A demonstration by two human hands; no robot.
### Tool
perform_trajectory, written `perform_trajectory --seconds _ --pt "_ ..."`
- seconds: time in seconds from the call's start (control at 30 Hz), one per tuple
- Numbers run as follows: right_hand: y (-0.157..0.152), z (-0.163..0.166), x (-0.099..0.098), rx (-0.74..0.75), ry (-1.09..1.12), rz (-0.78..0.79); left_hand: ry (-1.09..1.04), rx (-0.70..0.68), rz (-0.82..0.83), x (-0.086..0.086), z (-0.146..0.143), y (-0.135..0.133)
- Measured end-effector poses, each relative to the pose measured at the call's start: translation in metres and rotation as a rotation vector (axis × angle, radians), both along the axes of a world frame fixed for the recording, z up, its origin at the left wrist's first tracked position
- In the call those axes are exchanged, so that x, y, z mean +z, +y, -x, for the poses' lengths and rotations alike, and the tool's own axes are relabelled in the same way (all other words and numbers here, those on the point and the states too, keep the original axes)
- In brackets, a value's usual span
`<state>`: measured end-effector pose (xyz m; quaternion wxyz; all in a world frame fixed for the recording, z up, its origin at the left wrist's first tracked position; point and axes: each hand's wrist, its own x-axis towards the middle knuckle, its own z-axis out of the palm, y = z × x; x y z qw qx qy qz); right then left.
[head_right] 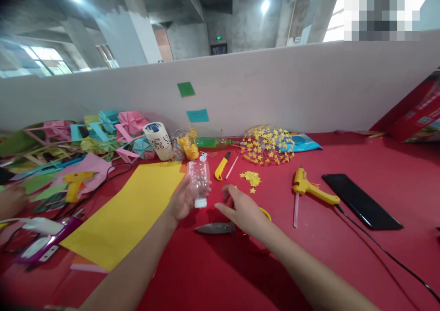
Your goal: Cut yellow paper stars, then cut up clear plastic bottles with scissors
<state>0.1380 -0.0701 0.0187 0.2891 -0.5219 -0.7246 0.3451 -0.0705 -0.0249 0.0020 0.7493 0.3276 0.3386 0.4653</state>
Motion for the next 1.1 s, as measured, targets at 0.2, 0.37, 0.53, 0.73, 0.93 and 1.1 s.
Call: perform_trajectory --seconds 0.2,0.37,0.53,0.73,0.93,1.1 --pt "0.009 -0.005 -0.002 -0.037 0.502 0.141 0.252 -0.222 -0.152 -0.003 -0.008 -0.008" --pt "0.006 -0.02 0.0 -0.019 0.398 0.179 0.269 -0.278 -0.136 -0.001 -0.005 -0.004" --pt "-0.001 -0.02 0.005 -0.185 0.246 -0.196 0.069 -0.092 0.045 0.002 -0.01 -0.002" --pt "-0.014 0.0 0.01 -0.086 -0.099 -0.432 -0.153 -0.231 0.285 0.002 -0.029 -0.013" --pt "-0.009 -0.017 0.013 0.013 -0.28 -0.313 -0.216 -0.048 0.32 0.004 -0.016 0.0" --pt "-0.01 -0.048 0.001 0.181 -0.646 -0.017 -0.301 0.024 0.349 0.012 0.002 0.009"
